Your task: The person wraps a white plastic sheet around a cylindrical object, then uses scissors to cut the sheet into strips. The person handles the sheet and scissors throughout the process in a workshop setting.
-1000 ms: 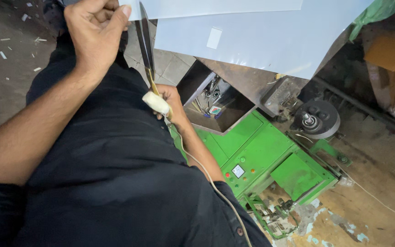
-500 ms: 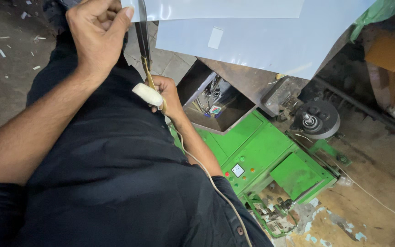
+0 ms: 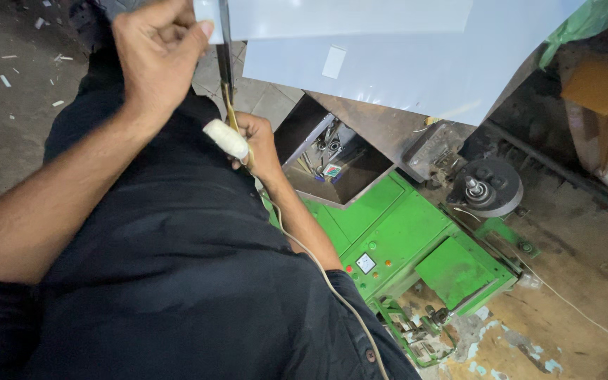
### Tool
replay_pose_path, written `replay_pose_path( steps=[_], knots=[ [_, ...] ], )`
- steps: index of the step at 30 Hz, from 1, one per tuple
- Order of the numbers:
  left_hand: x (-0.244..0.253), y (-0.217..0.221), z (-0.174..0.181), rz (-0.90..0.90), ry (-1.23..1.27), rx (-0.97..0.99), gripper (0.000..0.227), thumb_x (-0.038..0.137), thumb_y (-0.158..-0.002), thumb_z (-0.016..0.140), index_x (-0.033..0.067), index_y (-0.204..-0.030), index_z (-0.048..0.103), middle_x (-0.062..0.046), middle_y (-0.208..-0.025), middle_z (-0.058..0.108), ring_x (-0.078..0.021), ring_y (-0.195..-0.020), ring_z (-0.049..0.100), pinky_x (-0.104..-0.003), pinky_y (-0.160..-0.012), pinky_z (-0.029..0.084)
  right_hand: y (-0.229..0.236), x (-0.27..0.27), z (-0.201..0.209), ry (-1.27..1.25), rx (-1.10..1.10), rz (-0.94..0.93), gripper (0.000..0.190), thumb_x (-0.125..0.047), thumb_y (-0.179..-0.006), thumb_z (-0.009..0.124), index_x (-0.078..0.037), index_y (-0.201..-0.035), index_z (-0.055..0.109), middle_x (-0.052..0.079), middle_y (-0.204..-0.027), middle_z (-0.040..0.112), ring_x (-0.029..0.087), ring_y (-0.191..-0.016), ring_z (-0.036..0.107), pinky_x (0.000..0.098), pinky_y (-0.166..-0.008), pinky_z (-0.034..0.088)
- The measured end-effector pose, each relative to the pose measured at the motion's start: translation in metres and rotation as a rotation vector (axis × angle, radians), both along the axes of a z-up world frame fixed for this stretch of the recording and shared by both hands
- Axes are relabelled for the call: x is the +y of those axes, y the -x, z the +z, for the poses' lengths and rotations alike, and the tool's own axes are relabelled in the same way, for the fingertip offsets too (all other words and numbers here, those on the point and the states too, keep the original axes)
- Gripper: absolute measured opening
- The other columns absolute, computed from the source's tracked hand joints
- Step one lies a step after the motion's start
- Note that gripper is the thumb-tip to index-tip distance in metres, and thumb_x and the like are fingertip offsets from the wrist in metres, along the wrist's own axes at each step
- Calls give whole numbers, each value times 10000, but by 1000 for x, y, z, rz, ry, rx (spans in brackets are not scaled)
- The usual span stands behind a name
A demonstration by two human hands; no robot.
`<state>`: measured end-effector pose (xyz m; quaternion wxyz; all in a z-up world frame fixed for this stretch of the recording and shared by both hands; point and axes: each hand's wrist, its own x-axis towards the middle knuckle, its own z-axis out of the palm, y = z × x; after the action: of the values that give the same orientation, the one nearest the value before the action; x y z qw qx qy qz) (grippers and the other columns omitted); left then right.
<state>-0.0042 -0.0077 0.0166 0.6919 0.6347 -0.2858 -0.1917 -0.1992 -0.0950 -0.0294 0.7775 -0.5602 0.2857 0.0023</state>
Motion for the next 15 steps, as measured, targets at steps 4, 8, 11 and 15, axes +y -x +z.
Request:
replay_pose_path(
  steps=[4,8,11,15],
  knots=[
    [-2,10,4,-18,9,86,409,-123,-1082,677,-29,-1476,618,-85,-996,709,-95,-866,714,-197,-760,601,-10,-4,0,-9,-25,-31,92,-57,-939,695,12,-885,664,6,-628,616,40,-467,551,207,-390,425],
    [0,10,-2,-36,3,76,408,-113,-1093,675,-18,-1482,598,-79,-1073,730,-100,-889,745,-223,-846,645,-13,-7,2,65,-44,10,89,-48,-931,715,25,-908,669,21,-636,634,52,-471,565,215,-393,435],
    [-6,0,-1,-41,-1,-14,424,-136,-1065,667,-50,-1478,625,-82,-1066,741,-124,-913,742,-225,-787,615,-17,-7,2,99,1,15,145,-61,-952,717,37,-868,649,37,-604,630,64,-446,574,220,-374,424],
    [-40,-35,5,-55,-27,-30,66,-19,-1125,658,-42,-1082,702,-95,-934,737,-118,-807,722,-248,-683,562,-4,-10,5,-40,-46,-117,133,-116,-940,691,16,-950,681,17,-617,639,56,-447,583,216,-379,438]
  ],
)
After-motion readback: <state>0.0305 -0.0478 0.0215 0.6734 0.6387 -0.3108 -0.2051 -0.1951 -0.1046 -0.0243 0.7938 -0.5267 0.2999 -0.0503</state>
